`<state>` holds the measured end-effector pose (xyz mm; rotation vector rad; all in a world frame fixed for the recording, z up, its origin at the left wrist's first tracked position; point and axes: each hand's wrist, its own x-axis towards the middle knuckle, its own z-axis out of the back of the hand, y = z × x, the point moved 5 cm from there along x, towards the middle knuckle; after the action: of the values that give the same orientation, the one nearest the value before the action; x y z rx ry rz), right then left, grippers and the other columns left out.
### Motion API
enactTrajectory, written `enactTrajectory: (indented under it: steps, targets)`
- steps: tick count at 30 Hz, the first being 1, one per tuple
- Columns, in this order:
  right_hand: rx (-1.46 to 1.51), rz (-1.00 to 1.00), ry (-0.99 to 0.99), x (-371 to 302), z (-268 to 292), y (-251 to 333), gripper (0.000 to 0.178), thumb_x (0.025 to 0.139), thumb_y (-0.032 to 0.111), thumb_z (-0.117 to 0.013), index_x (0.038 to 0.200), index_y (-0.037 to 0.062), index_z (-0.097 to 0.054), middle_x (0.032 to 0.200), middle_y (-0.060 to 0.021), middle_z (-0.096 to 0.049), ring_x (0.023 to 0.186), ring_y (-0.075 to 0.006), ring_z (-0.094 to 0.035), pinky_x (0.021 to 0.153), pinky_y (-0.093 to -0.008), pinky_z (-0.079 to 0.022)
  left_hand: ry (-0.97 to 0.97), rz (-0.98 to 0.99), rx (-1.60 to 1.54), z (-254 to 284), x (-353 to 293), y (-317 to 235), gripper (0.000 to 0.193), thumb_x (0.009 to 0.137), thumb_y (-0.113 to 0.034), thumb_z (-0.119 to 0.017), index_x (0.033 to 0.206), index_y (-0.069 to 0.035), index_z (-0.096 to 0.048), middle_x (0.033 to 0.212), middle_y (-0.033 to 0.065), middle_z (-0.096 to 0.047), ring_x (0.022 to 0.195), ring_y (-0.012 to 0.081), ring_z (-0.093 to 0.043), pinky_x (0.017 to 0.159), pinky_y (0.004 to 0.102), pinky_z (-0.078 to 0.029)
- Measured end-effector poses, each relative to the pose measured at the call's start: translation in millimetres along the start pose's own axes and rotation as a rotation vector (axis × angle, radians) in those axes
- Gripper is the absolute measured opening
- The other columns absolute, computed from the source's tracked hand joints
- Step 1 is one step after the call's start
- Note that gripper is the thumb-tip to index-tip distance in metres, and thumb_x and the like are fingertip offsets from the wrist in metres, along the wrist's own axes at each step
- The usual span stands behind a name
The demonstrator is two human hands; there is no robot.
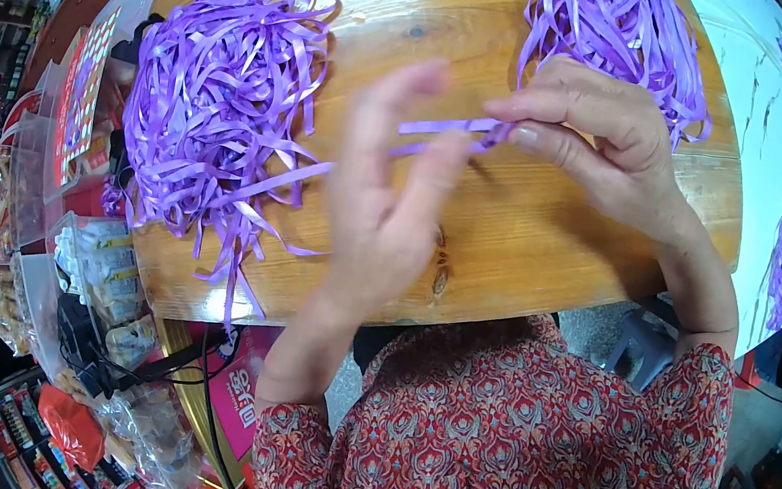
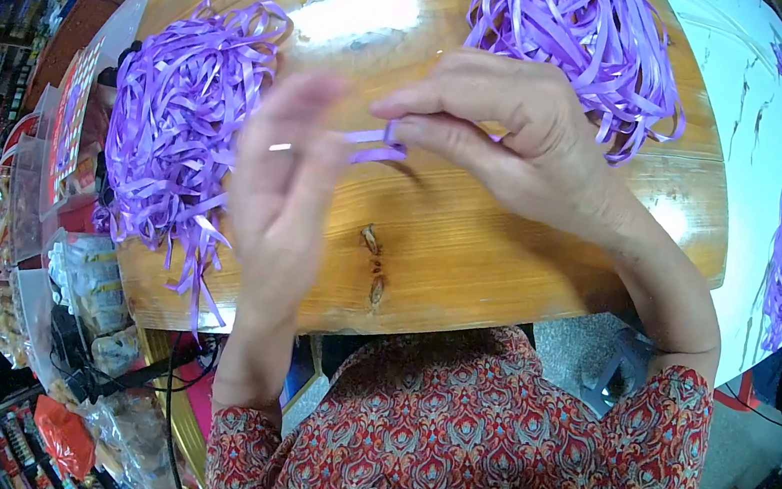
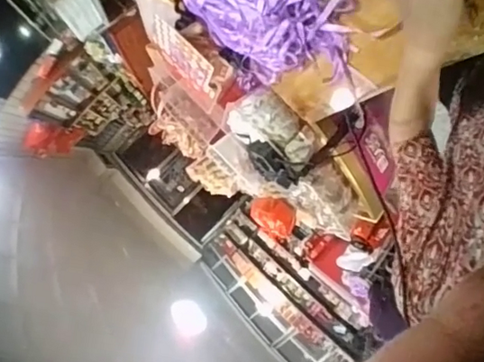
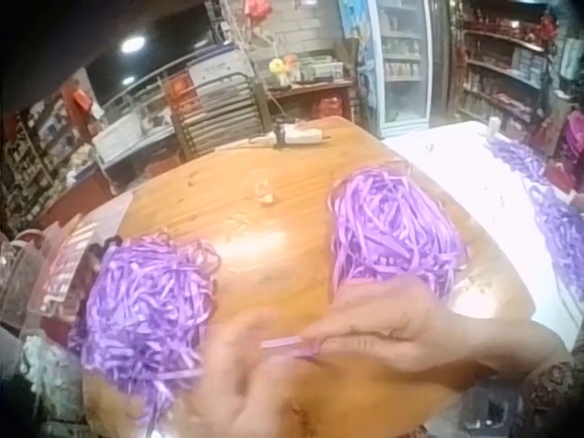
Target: The person picks up a purple ribbon from a pile and ties a series of knots along its length by hand. They repeat this process for multiple ribbons, setting each one aside on the wooden table after finishing.
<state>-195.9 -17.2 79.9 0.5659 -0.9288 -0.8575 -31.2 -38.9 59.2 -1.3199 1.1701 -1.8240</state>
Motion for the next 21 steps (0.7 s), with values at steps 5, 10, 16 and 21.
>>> enactTrajectory:
  steps: [5,10,16,21]
  targets:
    - [-0.098,-0.005,-0.111,1,12,11,0.021,0.079,0.001,-0.064,0.1,-0.0019,-0.065,0.083,-0.0095,-0.063,0.075,-0.0166,-0.06,0.065,-0.0258,-0.046,0.145,0.426,-0.431,-18,-4,12,0.017,0.09,-0.009,-0.055,0.103,0.001,-0.059,0.088,0.0014,-0.057,0.081,0.0064,-0.051,0.069,0.0197,-0.041]
    - [-0.029,-0.129,-0.17,-23,31,-25,0.019,0.083,-0.002,-0.06,0.101,-0.0028,-0.064,0.087,-0.0078,-0.063,0.078,-0.0122,-0.06,0.068,-0.0221,-0.048,-0.143,0.225,-0.085,49,-6,22,0.008,0.088,-0.007,-0.058,0.089,-0.001,-0.062,0.075,-0.0012,-0.052,0.069,0.0042,-0.045,0.059,0.0177,-0.035]
    - [-0.112,-0.089,-0.075,-20,17,-30,0.021,0.082,-0.001,-0.06,0.102,0.0015,-0.065,0.086,-0.0077,-0.063,0.078,-0.015,-0.06,0.069,-0.0241,-0.047,-0.131,-0.295,1.188,42,-1,5,0.034,0.075,-0.002,-0.065,0.109,-0.003,-0.057,0.109,0.0124,-0.053,0.102,0.03,-0.051,0.091,0.0419,-0.035]
    - [-0.163,0.047,-0.035,-9,3,-8,0.026,0.081,-0.004,-0.058,0.105,0.0017,-0.063,0.087,-0.0097,-0.062,0.079,-0.0211,-0.06,0.068,-0.0278,-0.046,0.004,-0.314,0.492,-25,6,-7,0.038,0.081,-0.002,-0.061,0.116,0.002,-0.05,0.111,0.0142,-0.053,0.102,0.0261,-0.052,0.089,0.0353,-0.041]
